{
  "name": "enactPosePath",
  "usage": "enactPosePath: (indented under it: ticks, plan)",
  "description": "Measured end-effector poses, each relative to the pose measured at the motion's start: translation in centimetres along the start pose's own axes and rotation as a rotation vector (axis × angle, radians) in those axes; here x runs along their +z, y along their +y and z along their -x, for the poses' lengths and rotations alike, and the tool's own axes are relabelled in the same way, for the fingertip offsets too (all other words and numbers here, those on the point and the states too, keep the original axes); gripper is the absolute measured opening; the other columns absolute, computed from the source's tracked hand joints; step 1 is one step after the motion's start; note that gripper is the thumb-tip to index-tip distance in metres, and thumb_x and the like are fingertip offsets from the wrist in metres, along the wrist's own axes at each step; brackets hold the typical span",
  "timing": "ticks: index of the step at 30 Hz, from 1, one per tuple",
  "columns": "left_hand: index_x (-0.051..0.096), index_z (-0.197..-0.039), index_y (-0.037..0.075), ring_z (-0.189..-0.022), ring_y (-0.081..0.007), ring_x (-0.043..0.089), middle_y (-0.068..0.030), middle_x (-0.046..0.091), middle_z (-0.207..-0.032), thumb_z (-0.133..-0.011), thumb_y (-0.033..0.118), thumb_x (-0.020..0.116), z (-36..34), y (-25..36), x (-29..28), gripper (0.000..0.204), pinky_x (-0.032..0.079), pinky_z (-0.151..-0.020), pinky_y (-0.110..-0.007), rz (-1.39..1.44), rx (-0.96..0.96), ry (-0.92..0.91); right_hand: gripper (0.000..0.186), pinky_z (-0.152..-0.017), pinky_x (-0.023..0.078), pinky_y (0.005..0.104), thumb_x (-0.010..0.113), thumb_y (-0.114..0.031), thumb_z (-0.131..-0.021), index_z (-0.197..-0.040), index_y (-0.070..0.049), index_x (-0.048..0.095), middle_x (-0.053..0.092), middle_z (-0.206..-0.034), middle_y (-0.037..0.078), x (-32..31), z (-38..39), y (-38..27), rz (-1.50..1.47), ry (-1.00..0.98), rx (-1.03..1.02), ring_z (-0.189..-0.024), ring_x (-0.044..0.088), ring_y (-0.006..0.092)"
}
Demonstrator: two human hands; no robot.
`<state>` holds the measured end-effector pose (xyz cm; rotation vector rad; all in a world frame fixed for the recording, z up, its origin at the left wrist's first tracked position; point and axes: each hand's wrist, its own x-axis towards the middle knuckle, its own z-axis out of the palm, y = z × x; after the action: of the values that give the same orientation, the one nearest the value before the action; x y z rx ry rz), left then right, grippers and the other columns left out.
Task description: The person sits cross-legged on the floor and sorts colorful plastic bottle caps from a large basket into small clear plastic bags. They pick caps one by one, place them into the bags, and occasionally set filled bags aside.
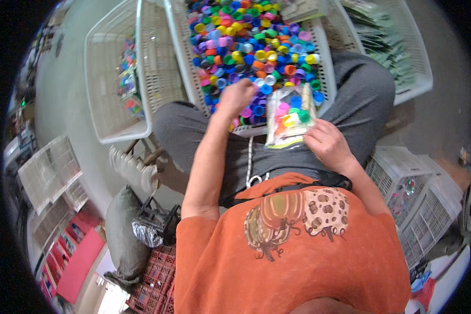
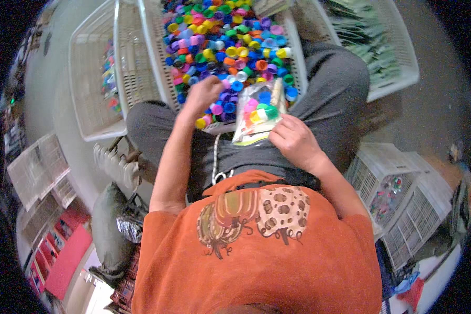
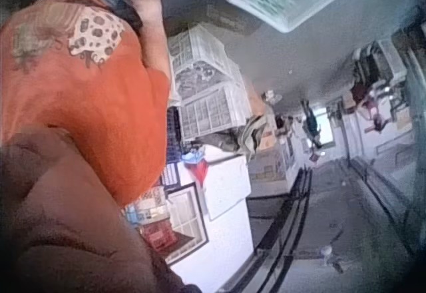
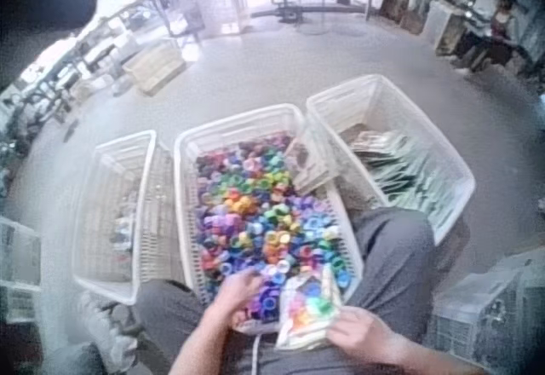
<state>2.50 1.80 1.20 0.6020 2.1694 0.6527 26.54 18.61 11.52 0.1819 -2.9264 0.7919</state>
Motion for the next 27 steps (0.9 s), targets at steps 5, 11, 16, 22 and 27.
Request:
enactPosePath:
  ticks: [5, 11, 16, 22, 27]
  plan:
    - [0.060, -0.112, 0.002, -0.093, -0.0444, 0.063, -0.0255, 0.067, -0.096, -0.088, 0.023, 0.059, 1.0, 0.0, 4.9, 0.032, 0.050, -0.080, -0.051, -0.049, 0.179, -0.081, 0.006, -0.097, 0.050, 0.0419, 0.060, -0.007, -0.075, -0.081, -0.006, 0.061, 0.060, -0.083, 0.006, 0.4, -0.3, -0.3, -0.034, 0.023, 0.031, -0.088, 0.063, 0.0245]
    - [0.057, -0.119, 0.006, -0.098, -0.0350, 0.066, -0.0168, 0.063, -0.114, -0.084, 0.021, 0.068, -0.3, -0.4, -0.5, 0.039, 0.054, -0.081, -0.045, -0.509, 0.007, 0.306, 0.007, -0.096, 0.050, 0.0423, 0.062, -0.006, -0.076, -0.083, -0.005, 0.061, 0.059, -0.083, 0.007, 0.1, -0.4, -0.1, -0.036, 0.014, 0.042, -0.088, 0.063, 0.0254]
    - [0.065, -0.117, 0.010, -0.105, -0.0310, 0.066, -0.0132, 0.064, -0.116, -0.090, 0.014, 0.058, -1.7, -4.8, -1.2, 0.028, 0.055, -0.085, -0.044, -0.635, -0.439, 0.238, 0.007, -0.096, 0.050, 0.0426, 0.062, -0.006, -0.076, -0.083, -0.005, 0.061, 0.059, -0.083, 0.008, 0.2, -0.4, -0.2, -0.033, 0.031, 0.025, -0.089, 0.063, 0.0254]
    - [0.067, -0.100, 0.008, -0.098, -0.0269, 0.066, -0.0068, 0.068, -0.095, -0.086, 0.026, 0.071, -2.3, -4.7, -2.1, 0.023, 0.054, -0.085, -0.042, -0.209, -0.197, 0.114, 0.007, -0.096, 0.050, 0.0425, 0.061, -0.007, -0.077, -0.083, -0.005, 0.061, 0.061, -0.086, 0.007, 0.2, 0.0, -0.2, -0.023, 0.062, 0.026, -0.090, 0.063, 0.0249]
    - [0.065, -0.094, 0.010, -0.085, -0.0096, 0.058, 0.0043, 0.060, -0.088, -0.092, 0.025, 0.069, -0.6, -2.6, -1.9, 0.016, 0.051, -0.080, -0.030, 0.972, -0.227, 0.078, 0.008, -0.095, 0.051, 0.0418, 0.060, -0.008, -0.076, -0.084, -0.004, 0.061, 0.062, -0.087, 0.007, 0.4, 0.1, 0.1, -0.014, 0.068, 0.025, -0.092, 0.063, 0.0248]
